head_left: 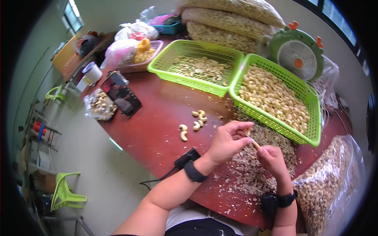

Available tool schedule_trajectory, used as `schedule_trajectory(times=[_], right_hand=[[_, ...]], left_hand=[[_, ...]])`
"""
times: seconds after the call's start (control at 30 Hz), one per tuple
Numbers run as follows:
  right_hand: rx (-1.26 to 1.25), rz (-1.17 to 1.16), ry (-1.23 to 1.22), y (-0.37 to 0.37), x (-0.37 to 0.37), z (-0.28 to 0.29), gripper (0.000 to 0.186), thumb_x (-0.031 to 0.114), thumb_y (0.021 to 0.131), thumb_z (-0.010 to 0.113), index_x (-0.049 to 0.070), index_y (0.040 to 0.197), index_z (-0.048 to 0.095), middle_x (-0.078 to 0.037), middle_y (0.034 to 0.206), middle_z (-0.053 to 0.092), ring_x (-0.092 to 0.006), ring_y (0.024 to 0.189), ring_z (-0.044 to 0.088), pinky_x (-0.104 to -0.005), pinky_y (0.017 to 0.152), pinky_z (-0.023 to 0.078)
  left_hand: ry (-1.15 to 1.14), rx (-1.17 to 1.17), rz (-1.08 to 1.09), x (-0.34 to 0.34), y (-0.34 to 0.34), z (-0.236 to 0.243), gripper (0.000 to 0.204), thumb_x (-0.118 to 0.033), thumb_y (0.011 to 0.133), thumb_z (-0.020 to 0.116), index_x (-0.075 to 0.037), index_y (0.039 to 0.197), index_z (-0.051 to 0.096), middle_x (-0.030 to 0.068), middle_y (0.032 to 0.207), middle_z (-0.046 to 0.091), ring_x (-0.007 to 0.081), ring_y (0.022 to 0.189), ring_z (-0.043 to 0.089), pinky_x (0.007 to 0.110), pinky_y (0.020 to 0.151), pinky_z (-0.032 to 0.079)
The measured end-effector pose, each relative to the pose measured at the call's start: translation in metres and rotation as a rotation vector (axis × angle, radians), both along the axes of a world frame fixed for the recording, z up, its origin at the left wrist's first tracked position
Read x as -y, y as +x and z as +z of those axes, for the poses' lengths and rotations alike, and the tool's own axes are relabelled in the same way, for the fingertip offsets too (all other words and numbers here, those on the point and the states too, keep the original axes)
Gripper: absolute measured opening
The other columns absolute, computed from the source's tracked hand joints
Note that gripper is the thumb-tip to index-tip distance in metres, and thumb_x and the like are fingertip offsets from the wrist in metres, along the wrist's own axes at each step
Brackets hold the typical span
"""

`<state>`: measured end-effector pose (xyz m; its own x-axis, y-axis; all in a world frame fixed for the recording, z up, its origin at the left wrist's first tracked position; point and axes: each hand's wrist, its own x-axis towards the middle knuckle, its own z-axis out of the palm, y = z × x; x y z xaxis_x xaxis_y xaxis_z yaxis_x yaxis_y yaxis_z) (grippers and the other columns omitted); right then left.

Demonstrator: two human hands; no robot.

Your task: Peeling and cleaning cashew nuts with a small knife.

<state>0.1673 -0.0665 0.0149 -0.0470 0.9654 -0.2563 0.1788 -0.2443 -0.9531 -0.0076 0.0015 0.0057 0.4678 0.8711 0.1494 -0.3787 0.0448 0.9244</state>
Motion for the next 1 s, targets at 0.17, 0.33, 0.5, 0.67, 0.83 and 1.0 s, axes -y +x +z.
schedule_trajectory(times=[0.17, 0.33, 0.5, 0.67, 0.83, 1.0], right_hand=[[0.023, 0.034, -0.013, -0.008, -0.004, 0.004, 0.033, 0.026, 0.085, 0.05, 0.006, 0.06, 0.051, 0.006, 0.05, 0.04, -0.0022, 0.045, 0.033, -0.0201, 0.039, 0.025], [0.024, 0.021, -0.014, -0.003, -0.002, 0.005, 0.034, 0.027, 0.085, 0.051, 0.004, 0.06, 0.052, 0.007, 0.049, 0.04, -0.0019, 0.044, 0.032, -0.0206, 0.039, 0.024], [0.005, 0.011, -0.047, -0.004, -0.001, 0.004, 0.034, 0.027, 0.085, 0.051, 0.005, 0.06, 0.051, 0.007, 0.049, 0.04, -0.002, 0.044, 0.032, -0.0206, 0.038, 0.024], [-0.017, 0.025, -0.034, -0.006, -0.003, 0.0, 0.035, 0.027, 0.085, 0.051, 0.005, 0.059, 0.051, 0.007, 0.049, 0.04, -0.002, 0.043, 0.032, -0.0206, 0.038, 0.024], [-0.003, 0.018, -0.055, -0.005, -0.003, 0.001, 0.034, 0.028, 0.085, 0.051, 0.004, 0.06, 0.052, 0.006, 0.049, 0.04, -0.0019, 0.043, 0.032, -0.0203, 0.038, 0.024], [0.024, -0.021, -0.07, -0.001, -0.002, -0.002, 0.034, 0.029, 0.084, 0.053, 0.003, 0.061, 0.055, 0.006, 0.049, 0.042, -0.0021, 0.043, 0.033, -0.0205, 0.038, 0.025]], left_hand=[[-0.029, 0.026, 0.033, 0.002, -0.006, 0.003, 0.041, 0.011, 0.071, 0.059, 0.003, 0.11, 0.049, 0.0087, 0.101, 0.055, 0.0104, 0.084, 0.055, 0.021, 0.074, 0.048], [-0.033, 0.029, 0.036, 0.004, 0.001, 0.005, 0.041, 0.01, 0.07, 0.06, 0.004, 0.109, 0.049, 0.0093, 0.101, 0.055, 0.0109, 0.086, 0.055, 0.022, 0.076, 0.048], [-0.02, 0.034, 0.055, 0.005, 0.001, 0.004, 0.04, 0.01, 0.07, 0.06, 0.004, 0.108, 0.049, 0.0093, 0.101, 0.055, 0.0111, 0.086, 0.055, 0.022, 0.076, 0.048], [-0.016, 0.065, 0.066, 0.005, 0.0, 0.002, 0.039, 0.011, 0.07, 0.06, 0.004, 0.107, 0.05, 0.0096, 0.099, 0.055, 0.0113, 0.085, 0.055, 0.022, 0.076, 0.048], [-0.003, 0.093, 0.055, 0.005, 0.0, 0.0, 0.036, 0.011, 0.07, 0.06, 0.003, 0.104, 0.051, 0.0099, 0.098, 0.056, 0.0113, 0.085, 0.055, 0.022, 0.075, 0.048], [0.016, 0.084, 0.068, 0.007, 0.005, 0.001, 0.03, 0.009, 0.072, 0.059, 0.002, 0.101, 0.052, 0.0061, 0.092, 0.056, 0.0069, 0.077, 0.054, 0.018, 0.07, 0.048]])
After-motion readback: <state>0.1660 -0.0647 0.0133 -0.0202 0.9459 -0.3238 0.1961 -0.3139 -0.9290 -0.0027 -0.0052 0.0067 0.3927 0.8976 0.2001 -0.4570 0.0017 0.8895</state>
